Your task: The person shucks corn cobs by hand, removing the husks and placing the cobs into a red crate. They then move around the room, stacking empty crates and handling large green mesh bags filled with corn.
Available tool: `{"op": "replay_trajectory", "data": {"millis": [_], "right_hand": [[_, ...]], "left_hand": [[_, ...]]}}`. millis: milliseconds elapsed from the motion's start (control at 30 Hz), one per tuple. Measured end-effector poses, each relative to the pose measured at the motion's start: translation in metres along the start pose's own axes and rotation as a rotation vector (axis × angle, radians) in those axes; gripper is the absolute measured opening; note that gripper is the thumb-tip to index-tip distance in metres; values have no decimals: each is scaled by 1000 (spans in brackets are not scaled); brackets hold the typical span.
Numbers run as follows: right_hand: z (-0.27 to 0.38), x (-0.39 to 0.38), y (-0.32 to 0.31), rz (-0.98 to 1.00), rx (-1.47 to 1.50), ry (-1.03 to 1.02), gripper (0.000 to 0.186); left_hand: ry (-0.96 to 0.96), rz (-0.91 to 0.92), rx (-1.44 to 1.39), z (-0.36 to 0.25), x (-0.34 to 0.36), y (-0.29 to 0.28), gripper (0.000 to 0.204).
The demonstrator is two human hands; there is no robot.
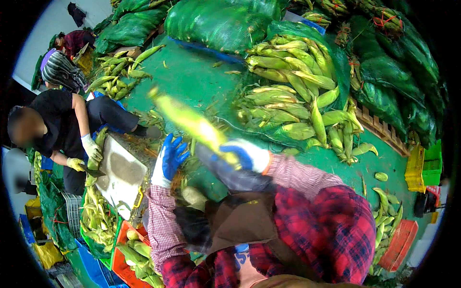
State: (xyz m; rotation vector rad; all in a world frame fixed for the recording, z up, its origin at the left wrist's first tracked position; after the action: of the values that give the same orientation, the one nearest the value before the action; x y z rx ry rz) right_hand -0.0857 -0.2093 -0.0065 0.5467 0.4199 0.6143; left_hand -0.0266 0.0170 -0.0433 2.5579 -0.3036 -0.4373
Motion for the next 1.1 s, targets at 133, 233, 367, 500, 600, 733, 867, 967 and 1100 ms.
{"op": "replay_trajectory", "data": {"millis": [133,233,367,500,600,733,867,967,1100], "right_hand": [[13,40,61,120,-456,-127,51],[5,56,29,21,-318,-63,63],[35,46,-113,-371,-74,-74,40],[46,11,-350,-660,409,-371,45],[67,-35,-470,-968,531,-436,47],[87,-65,-551,-1171,606,-469,55],[191,-157,-625,-979,106,-793,49],[138,-124,-639,-1055,838,-719,38],[102,-140,-619,-1150,734,-752,30]], "left_hand": [[100,-64,-389,-26,3,-2,36],[233,-253,-283,-60,-13,-66,34],[397,-599,325,-113,-67,-135,59],[281,-906,1331,-165,-98,-97,89],[335,-1043,1898,-176,-104,-104,79],[194,-1320,2277,-183,-125,-143,71],[125,-1318,2093,-156,-87,-157,80],[194,-1227,2049,-169,-97,-152,86],[357,-1145,1847,-167,-106,-167,82]]}}
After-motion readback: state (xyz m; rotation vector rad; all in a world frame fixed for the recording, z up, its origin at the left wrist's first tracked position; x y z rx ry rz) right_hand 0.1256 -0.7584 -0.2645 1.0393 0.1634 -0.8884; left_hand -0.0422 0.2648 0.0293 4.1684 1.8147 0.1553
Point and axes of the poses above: each hand's wrist, its own x-axis towards the middle knuckle, its own y-axis out of the palm, z = x × y, the point moved 10 cm from there along x, towards the middle knuckle, and after that the axes turned 2 degrees about z, right-handed, at the moved point
